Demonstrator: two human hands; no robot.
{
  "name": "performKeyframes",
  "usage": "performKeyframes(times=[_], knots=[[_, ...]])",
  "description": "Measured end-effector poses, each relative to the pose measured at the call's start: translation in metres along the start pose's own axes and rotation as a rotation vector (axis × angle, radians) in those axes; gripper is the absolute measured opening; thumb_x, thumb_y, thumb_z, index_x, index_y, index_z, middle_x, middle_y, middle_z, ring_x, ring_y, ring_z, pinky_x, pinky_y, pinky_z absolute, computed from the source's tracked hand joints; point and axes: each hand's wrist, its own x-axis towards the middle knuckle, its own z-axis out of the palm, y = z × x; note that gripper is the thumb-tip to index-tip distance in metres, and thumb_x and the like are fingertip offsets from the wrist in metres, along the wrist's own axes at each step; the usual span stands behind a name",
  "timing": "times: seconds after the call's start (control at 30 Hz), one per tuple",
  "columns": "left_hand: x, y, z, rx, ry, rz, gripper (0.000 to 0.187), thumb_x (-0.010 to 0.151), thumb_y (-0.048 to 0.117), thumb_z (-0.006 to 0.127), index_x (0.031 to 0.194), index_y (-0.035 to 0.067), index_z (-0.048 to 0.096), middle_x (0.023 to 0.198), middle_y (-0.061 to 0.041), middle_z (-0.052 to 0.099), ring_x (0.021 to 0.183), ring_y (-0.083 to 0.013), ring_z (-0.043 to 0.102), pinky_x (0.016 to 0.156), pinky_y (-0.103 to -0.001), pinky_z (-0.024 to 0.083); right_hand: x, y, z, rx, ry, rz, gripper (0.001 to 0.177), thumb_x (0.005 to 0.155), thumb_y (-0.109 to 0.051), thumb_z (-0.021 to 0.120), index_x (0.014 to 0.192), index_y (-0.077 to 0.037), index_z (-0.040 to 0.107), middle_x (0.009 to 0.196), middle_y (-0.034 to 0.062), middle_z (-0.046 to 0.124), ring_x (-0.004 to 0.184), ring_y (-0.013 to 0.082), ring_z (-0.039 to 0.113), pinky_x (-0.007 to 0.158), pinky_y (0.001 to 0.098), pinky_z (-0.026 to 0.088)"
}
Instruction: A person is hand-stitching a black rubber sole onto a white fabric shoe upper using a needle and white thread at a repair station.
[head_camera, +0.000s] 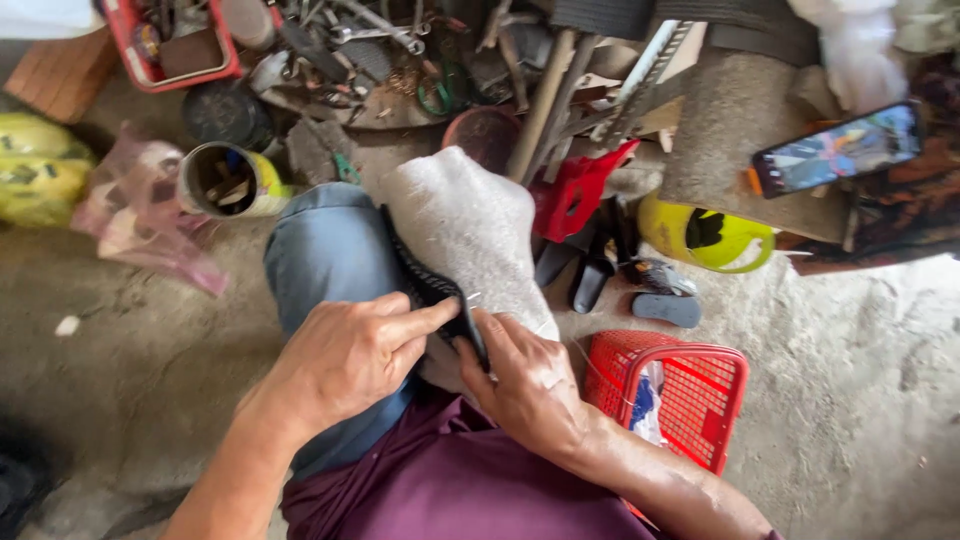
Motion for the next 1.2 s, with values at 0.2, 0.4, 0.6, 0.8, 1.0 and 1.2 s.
performKeyframes(times=[0.2,0.4,0.6,0.8,1.0,1.2], knots=[[-0.016,0.006,-0.008,0.183,0.06,-0.052,0.047,0.096,0.027,0.061,0.142,0.028,0.059,0.086,0.0,0.072,0.072,-0.0362,0.072,0.048,-0.058,0.051,0.015,0.006,-0.036,0.415,-0.273,0.303,0.049,0.098,-0.047,0.058,0.123,-0.006,0.068,0.117,0.0114,0.075,0.091,0.0225,0.075,0.081,0.0363,0.056],[-0.033,0.003,0.002,0.225,0.202,0.019,0.035,0.085,0.001,0.06,0.12,0.007,0.064,0.098,-0.006,0.068,0.088,-0.0295,0.066,0.079,-0.046,0.053,0.022,0.048,-0.029,0.0,0.139,0.144,0.02,0.095,-0.019,0.075,0.109,-0.007,0.066,0.132,0.015,0.062,0.124,0.0333,0.058,0.103,0.047,0.045],[-0.026,0.011,0.013,0.185,0.317,-0.001,0.004,0.1,0.013,0.063,0.102,0.01,0.062,0.077,-0.003,0.06,0.07,-0.0248,0.058,0.063,-0.042,0.047,0.014,0.016,-0.007,0.183,-0.009,-0.133,0.009,0.101,-0.013,0.069,0.104,-0.005,0.07,0.141,0.0163,0.056,0.138,0.0424,0.047,0.11,0.0579,0.05],[-0.028,0.007,0.015,0.131,0.271,-0.007,0.015,0.104,0.018,0.058,0.091,0.013,0.055,0.073,-0.002,0.056,0.066,-0.0242,0.052,0.058,-0.044,0.043,0.01,-0.004,-0.063,1.303,-0.276,0.324,0.017,0.104,-0.022,0.061,0.101,-0.005,0.064,0.118,0.0191,0.073,0.102,0.0206,0.07,0.087,0.033,0.058],[-0.026,0.004,0.015,0.126,0.255,0.02,0.007,0.1,0.018,0.064,0.101,0.011,0.061,0.077,-0.003,0.061,0.072,-0.0265,0.06,0.061,-0.045,0.047,0.028,0.007,-0.028,0.489,-0.054,0.115,0.016,0.101,-0.007,0.063,0.116,-0.006,0.068,0.101,0.0068,0.076,0.09,0.0186,0.075,0.081,0.0301,0.058],[-0.028,0.001,0.015,0.114,0.279,0.054,0.011,0.1,0.016,0.067,0.104,0.007,0.065,0.078,-0.003,0.063,0.071,-0.0247,0.06,0.059,-0.044,0.05,0.031,0.007,-0.017,0.325,-0.147,0.052,0.019,0.104,-0.016,0.058,0.119,-0.008,0.066,0.111,0.006,0.076,0.098,0.0233,0.075,0.086,0.0343,0.056]])
